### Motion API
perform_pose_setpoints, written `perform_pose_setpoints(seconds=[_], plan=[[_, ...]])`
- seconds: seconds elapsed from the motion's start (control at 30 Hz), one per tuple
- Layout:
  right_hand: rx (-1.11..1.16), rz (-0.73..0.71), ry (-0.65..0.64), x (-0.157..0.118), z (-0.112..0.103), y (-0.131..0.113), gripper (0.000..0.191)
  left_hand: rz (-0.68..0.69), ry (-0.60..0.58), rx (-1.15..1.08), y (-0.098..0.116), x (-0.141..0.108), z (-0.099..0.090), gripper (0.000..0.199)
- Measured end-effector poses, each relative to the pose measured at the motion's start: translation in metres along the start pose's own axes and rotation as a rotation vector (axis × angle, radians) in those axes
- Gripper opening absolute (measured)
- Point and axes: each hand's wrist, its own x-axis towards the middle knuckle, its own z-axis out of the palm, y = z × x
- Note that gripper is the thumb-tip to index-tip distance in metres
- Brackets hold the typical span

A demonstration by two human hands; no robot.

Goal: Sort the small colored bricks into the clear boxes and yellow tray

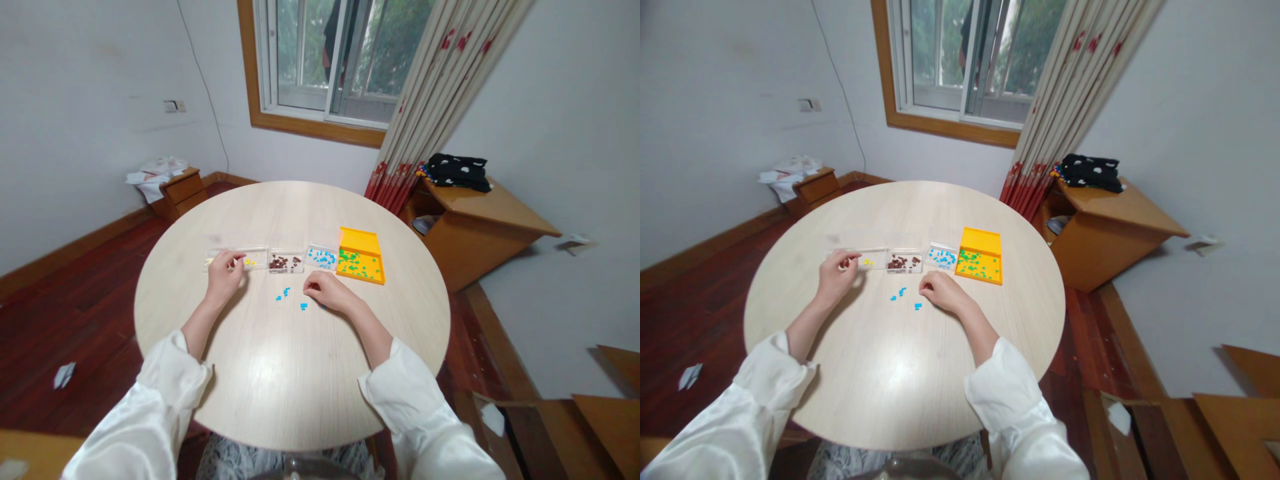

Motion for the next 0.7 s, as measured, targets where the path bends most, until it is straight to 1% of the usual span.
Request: perform_pose_setpoints(seconds=[0.1,0.27,0.37,0.43,0.53,0.63,0.7], plan=[[-0.014,-0.011,0.015,0.001,0.001,0.001,0.009,0.04,-0.102,-0.055,0.008,-0.004,0.002,0.018],[0.005,0.029,0.111,0.001,-0.001,0.001,0.01,0.079,-0.332,-0.132,0.021,-0.013,0.007,0.02],[0.024,0.055,0.194,0.001,-0.005,0.002,0.01,0.125,-0.469,-0.152,0.027,-0.018,0.012,0.02],[0.029,0.07,0.282,0.001,-0.008,0.005,0.009,0.148,-0.538,-0.151,0.03,-0.022,0.016,0.02],[0.037,0.108,0.433,0.003,-0.013,0.013,0.008,0.159,-0.592,-0.148,0.033,-0.025,0.019,0.021],[0.02,0.163,0.588,0.004,-0.018,0.023,0.01,0.168,-0.596,-0.143,0.034,-0.026,0.02,0.021],[0.003,0.193,0.667,0.004,-0.02,0.03,0.013,0.171,-0.589,-0.138,0.034,-0.024,0.019,0.021]])
